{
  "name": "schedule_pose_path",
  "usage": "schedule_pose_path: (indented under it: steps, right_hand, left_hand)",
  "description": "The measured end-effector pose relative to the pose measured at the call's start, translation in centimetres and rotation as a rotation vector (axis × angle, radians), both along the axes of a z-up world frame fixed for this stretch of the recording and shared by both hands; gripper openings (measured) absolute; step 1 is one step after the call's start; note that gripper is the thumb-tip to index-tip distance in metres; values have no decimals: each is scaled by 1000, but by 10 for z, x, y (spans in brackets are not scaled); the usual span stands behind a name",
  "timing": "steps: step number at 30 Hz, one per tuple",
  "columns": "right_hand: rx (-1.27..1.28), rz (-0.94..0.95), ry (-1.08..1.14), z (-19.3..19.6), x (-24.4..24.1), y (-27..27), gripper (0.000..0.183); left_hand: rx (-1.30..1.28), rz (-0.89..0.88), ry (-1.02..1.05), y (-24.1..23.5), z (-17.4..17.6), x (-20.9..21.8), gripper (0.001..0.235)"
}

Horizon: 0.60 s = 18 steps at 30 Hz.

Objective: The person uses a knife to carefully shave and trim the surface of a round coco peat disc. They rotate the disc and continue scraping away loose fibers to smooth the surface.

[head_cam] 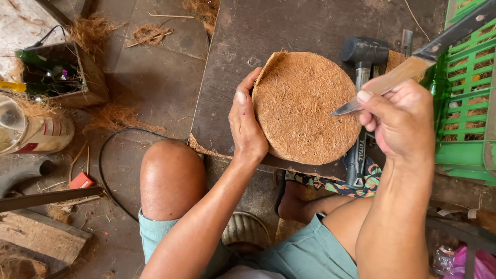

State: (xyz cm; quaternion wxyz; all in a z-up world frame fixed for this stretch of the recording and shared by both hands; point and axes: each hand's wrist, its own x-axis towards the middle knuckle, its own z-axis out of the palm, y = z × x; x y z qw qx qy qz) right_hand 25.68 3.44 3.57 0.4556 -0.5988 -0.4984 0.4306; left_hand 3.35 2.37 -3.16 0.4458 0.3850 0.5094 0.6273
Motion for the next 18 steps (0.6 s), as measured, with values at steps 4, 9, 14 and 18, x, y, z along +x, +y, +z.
schedule_pose_path:
  steps: [4, 9, 14, 18]
  right_hand:
    - [-73, -37, 98, -1, 2, 3, 14]
    - [-124, -86, 311, 1, 5, 2, 12]
    - [-102, -122, 248, 4, 2, 2, 13]
    - [-1, -176, 133, 13, -6, 3, 15]
  left_hand:
    - [1, -3, 19, 1, -5, 1, 66]
    - [41, -7, -34, 2, -3, 1, 70]
    - [13, -29, -47, 1, -1, 0, 73]
    - [20, -32, -74, 1, -3, 1, 70]
